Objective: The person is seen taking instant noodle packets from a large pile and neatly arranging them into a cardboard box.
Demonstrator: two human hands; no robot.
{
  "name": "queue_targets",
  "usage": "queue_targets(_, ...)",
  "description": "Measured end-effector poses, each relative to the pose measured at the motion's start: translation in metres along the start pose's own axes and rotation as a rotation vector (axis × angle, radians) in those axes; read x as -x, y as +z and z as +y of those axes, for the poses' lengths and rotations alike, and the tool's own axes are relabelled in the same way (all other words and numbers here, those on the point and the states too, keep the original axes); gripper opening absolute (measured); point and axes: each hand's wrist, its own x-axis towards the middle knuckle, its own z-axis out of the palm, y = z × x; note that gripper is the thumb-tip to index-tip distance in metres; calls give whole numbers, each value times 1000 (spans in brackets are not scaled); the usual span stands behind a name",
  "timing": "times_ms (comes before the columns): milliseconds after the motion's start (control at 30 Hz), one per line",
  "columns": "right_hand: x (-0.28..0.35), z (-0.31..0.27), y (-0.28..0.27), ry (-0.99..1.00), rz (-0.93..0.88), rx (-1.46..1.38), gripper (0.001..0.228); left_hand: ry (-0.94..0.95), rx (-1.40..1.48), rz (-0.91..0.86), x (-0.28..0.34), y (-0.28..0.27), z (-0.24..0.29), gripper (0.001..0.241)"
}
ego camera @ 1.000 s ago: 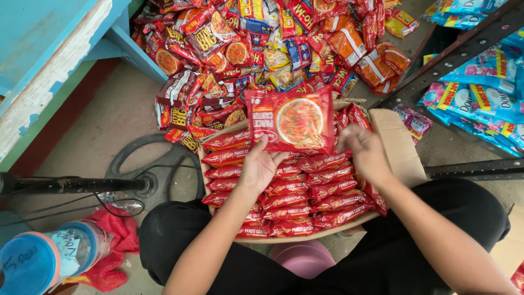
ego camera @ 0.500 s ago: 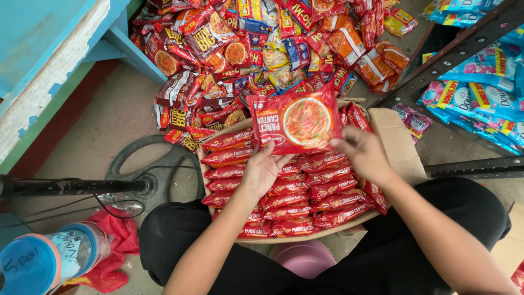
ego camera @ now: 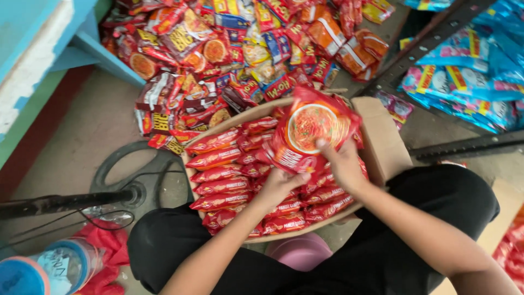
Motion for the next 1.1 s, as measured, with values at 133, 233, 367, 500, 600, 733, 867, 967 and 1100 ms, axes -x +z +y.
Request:
queue_targets(133, 2, -42, -36, -250, 141, 94, 57, 46, -367, -193, 16, 26, 32, 49)
queue_targets(233, 15, -60, -79, -442, 364, 655, 54, 121, -906, -267, 33, 46, 62, 52)
queue_targets(367, 37, -54, -117, -349, 431, 950, 49, 328, -1494, -330, 33, 36, 34, 44)
queue_targets(500, 53, -46, -115, -84, 297, 1231, 42, 476, -1575, -350, 24, 33, 10, 44)
queue_targets(600, 55, -54, -91, 43, 118, 1403, 57, 562, -1594, -341, 17, 50, 8, 50)
queue_targets(733, 44, -45, -92, 41, 36, 1345, 44, 576, -1607, -374, 7, 84, 2, 63)
queue_targets(867, 26, -23, -90, -29, -66, 1376, 35, 551, -1679, -387, -1, 82, -20, 70)
queue_targets(967, 17, -4, -90, -29, -107, 1418, 28, 537, -1725, -376, 2, 71, -33, 68)
queue_targets(1100, 14, 26, -89, -10, -144, 1511, 18, 484, -1731, -377, 11, 62, -36, 66)
